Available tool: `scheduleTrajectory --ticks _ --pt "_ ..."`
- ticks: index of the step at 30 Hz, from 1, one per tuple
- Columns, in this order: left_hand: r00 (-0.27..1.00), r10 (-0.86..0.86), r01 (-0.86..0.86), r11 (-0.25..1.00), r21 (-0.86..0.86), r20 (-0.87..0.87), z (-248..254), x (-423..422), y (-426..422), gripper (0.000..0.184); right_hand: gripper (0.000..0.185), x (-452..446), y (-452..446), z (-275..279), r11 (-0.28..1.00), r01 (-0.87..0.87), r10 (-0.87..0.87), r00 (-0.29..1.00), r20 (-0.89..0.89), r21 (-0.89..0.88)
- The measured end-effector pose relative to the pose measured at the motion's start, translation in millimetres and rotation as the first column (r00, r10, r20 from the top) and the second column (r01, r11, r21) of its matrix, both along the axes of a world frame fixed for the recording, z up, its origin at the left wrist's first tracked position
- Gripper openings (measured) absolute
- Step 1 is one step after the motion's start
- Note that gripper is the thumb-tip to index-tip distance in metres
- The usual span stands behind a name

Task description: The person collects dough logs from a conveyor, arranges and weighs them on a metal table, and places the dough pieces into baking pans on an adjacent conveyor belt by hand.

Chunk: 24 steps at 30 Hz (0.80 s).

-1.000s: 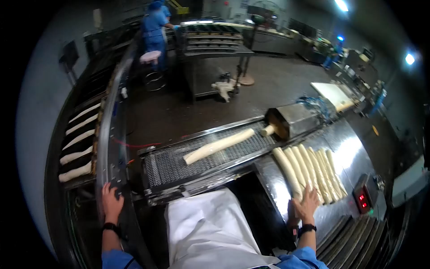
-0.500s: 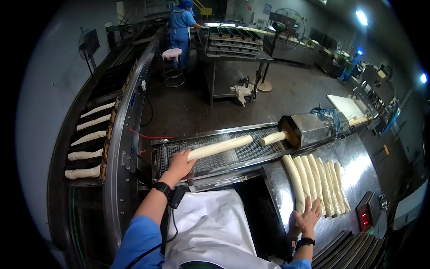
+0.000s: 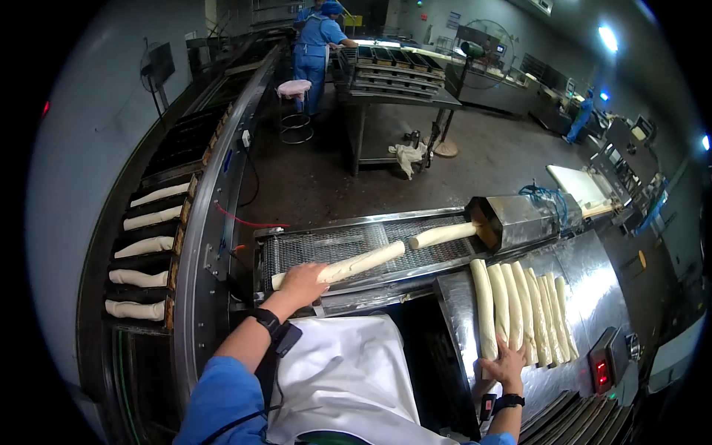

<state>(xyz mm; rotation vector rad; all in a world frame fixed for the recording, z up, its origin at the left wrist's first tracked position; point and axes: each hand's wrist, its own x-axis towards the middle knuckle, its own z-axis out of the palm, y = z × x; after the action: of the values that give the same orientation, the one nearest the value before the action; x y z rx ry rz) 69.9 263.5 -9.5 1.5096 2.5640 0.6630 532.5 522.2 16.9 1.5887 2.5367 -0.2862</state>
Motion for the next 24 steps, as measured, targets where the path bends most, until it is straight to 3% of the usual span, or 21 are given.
scheduleTrajectory --ticks 3,14,16,17,18,19,20,23,24 --pt "0.997 0.070 -0.066 0.994 -0.082 0.042 13 -5 -25 0.045 0.091 -1 2 1 1.000 0.009 -0.009 1.000 -0.006 0.006" --pt "0.970 0.239 -0.241 0.969 -0.047 -0.033 12 -11 -69 0.042 0.085 -4 -3 -5 0.997 0.055 -0.055 0.998 -0.014 0.054" --pt "0.921 0.355 -0.329 0.929 -0.167 0.161 24 -8 -69 0.039 0.086 -6 -4 -6 0.996 0.061 -0.060 0.998 -0.018 0.058" --pt "0.917 0.364 -0.337 0.926 -0.167 0.164 15 -11 -67 0.039 0.086 -5 -4 -6 0.997 0.052 -0.051 0.999 -0.015 0.059" --pt "0.729 0.375 -0.379 0.918 -0.118 0.572 -1 -15 -65 0.037 0.087 -5 -5 -6 0.996 0.066 -0.065 0.998 -0.007 0.063" --pt "0.400 0.288 -0.449 0.889 -0.088 0.870 -16 -15 -73 0.037 0.087 -6 -4 -7 0.996 0.065 -0.066 0.998 0.005 0.066" --pt "0.089 0.075 -0.433 0.901 -0.029 0.993 13 5 -73 0.040 0.088 -6 -3 -9 0.996 0.071 -0.073 0.997 0.027 0.059" --pt "-0.197 -0.070 -0.470 0.882 -0.031 0.978 61 15 -69 0.038 0.091 -2 4 -22 0.992 0.108 -0.110 0.994 0.030 0.059" --pt "-0.197 -0.157 -0.563 0.826 0.020 0.968 73 8 -66 0.037 0.089 -2 4 -23 0.993 0.098 -0.101 0.994 0.043 0.072"
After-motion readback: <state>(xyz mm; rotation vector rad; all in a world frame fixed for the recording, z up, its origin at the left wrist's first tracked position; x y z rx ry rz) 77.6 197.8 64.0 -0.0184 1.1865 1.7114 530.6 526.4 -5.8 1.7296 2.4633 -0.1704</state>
